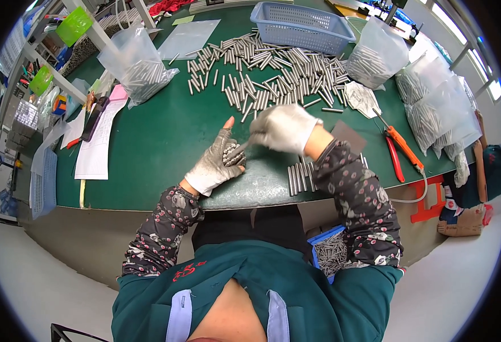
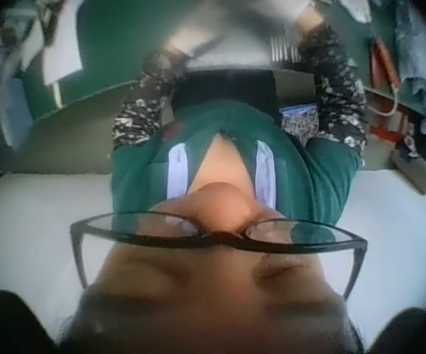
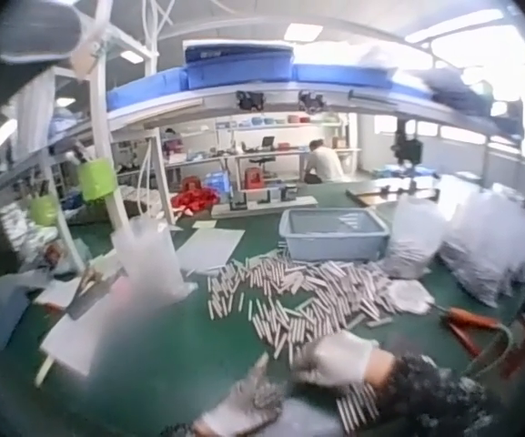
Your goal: Sanding the ends of bundles of small metal pins at a factory workbench.
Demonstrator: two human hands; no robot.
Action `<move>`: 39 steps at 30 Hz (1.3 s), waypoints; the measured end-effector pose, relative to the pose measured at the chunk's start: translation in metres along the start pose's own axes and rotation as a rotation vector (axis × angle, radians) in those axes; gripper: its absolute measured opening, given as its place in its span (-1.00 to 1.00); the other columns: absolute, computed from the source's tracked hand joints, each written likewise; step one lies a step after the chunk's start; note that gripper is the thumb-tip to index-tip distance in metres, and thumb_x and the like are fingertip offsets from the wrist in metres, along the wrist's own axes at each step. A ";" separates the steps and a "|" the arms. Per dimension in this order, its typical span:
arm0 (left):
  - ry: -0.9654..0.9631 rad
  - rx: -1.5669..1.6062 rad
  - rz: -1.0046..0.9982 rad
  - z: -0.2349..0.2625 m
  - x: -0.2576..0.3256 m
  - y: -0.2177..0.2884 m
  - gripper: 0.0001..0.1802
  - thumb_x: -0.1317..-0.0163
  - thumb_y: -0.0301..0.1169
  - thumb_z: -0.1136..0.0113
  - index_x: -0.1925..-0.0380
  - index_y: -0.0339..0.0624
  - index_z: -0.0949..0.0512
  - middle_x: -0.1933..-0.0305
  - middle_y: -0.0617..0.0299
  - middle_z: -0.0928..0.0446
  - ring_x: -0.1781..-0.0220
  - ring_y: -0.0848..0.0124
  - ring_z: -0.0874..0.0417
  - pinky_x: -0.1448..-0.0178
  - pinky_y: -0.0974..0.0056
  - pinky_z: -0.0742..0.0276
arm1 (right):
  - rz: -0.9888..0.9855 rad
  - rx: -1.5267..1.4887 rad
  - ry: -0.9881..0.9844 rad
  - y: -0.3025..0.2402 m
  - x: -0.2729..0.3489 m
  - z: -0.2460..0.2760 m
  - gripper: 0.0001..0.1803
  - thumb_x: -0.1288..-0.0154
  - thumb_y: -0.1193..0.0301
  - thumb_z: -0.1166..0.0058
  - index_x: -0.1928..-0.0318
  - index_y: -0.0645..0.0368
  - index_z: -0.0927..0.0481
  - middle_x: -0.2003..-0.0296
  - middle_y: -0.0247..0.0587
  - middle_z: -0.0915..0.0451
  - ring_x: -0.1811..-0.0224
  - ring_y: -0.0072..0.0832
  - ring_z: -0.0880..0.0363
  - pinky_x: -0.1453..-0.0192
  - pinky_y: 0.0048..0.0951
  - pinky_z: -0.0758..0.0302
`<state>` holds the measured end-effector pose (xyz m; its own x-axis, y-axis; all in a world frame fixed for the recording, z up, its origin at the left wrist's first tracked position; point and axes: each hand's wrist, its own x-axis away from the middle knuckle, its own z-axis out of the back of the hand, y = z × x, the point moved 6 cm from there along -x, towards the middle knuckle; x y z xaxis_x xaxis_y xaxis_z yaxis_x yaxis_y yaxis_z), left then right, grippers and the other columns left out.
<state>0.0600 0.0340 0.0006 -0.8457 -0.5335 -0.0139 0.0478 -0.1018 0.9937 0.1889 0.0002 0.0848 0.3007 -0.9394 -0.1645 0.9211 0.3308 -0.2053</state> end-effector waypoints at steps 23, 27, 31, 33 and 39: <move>0.004 -0.067 -0.052 0.002 0.001 0.000 0.09 0.11 -0.78 -0.13 -0.38 0.04 0.24 0.34 0.34 -0.30 0.34 0.56 -0.35 0.12 0.47 -0.36 | -0.025 -0.206 -0.026 0.003 0.011 -0.008 -0.76 -0.10 0.18 -0.08 0.37 0.06 -0.64 0.43 -0.21 -0.61 0.39 -0.24 -0.58 0.25 -0.31 -0.50; -0.031 0.003 -0.037 0.001 -0.004 -0.003 0.09 0.11 -0.78 -0.13 -0.38 0.04 0.22 0.34 0.34 -0.30 0.33 0.57 -0.36 0.13 0.48 -0.36 | -0.302 -0.055 -0.042 0.039 0.018 0.005 -0.75 -0.09 0.18 -0.09 0.38 0.06 -0.64 0.45 -0.22 -0.61 0.40 -0.25 -0.59 0.26 -0.31 -0.51; -0.005 -0.011 -0.005 0.001 0.001 0.005 0.08 0.11 -0.78 -0.13 -0.37 0.03 0.21 0.36 0.35 -0.27 0.31 0.56 -0.36 0.13 0.48 -0.36 | -0.039 -0.240 0.011 0.007 0.013 -0.004 -0.75 -0.09 0.17 -0.06 0.38 0.04 -0.65 0.47 -0.21 -0.61 0.42 -0.26 -0.59 0.32 -0.29 -0.51; -0.016 -0.018 -0.029 0.000 -0.002 -0.002 0.09 0.12 -0.78 -0.13 -0.38 0.03 0.21 0.37 0.36 -0.27 0.31 0.56 -0.36 0.13 0.48 -0.35 | -0.268 0.019 -0.039 0.036 0.018 0.002 -0.77 -0.09 0.18 -0.07 0.39 0.03 -0.65 0.47 -0.21 -0.62 0.44 -0.25 -0.59 0.30 -0.30 -0.51; -0.007 -0.008 -0.050 0.001 0.002 0.001 0.11 0.13 -0.79 -0.14 -0.38 0.07 0.21 0.36 0.37 -0.24 0.31 0.56 -0.35 0.13 0.49 -0.34 | -0.197 -0.269 -0.105 0.011 0.012 -0.017 -0.72 -0.11 0.11 -0.05 0.35 0.00 -0.66 0.47 -0.18 -0.61 0.42 -0.24 -0.59 0.24 -0.32 -0.51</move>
<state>0.0581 0.0337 0.0018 -0.8510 -0.5214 -0.0632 0.0090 -0.1347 0.9908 0.1989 -0.0060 0.0637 0.1601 -0.9871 0.0008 0.8699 0.1407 -0.4728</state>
